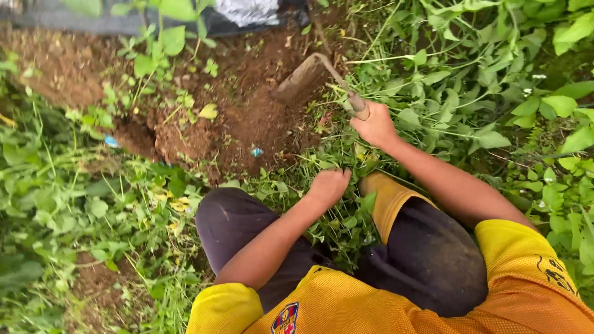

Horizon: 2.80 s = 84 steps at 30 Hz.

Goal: Using a hand hoe and hands to remove weeds from a garden bed in a nursery.

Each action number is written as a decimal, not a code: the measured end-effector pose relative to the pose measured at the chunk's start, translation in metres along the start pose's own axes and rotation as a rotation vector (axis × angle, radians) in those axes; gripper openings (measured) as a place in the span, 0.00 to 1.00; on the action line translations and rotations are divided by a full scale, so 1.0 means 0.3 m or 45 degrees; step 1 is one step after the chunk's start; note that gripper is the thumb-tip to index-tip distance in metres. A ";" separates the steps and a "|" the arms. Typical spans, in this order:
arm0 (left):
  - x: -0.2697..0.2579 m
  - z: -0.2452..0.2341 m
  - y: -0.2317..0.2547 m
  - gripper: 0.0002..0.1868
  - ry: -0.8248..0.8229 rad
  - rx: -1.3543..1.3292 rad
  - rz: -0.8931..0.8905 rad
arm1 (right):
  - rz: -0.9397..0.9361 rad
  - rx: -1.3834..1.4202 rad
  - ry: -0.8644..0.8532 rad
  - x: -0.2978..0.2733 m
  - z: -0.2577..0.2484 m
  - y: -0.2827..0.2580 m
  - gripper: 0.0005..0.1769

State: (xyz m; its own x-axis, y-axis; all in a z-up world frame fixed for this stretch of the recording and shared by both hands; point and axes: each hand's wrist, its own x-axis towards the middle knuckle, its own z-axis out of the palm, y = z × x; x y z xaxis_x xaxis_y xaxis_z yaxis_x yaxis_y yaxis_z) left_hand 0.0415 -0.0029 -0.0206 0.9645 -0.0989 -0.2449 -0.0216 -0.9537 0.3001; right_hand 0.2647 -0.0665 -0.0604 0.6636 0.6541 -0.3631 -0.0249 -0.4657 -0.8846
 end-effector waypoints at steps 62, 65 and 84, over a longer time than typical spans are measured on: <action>0.554 -0.342 -0.379 0.15 -0.373 0.071 0.450 | 0.572 0.696 0.732 0.082 -0.556 -0.164 0.15; 0.501 -0.291 -0.366 0.21 -0.182 -0.232 0.195 | 0.400 0.893 0.863 0.099 -0.439 -0.212 0.18; 0.391 -0.172 -0.362 0.22 0.015 -0.310 0.070 | 0.569 0.996 0.030 0.000 0.042 0.547 0.14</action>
State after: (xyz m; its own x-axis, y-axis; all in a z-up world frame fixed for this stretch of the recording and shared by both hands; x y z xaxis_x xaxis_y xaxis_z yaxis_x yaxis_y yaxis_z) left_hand 0.1704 0.1038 -0.0343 0.9667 -0.1440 -0.2117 -0.0114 -0.8501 0.5264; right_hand 0.2513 -0.1356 -0.2091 0.4851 0.4929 -0.7223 -0.7801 -0.1294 -0.6122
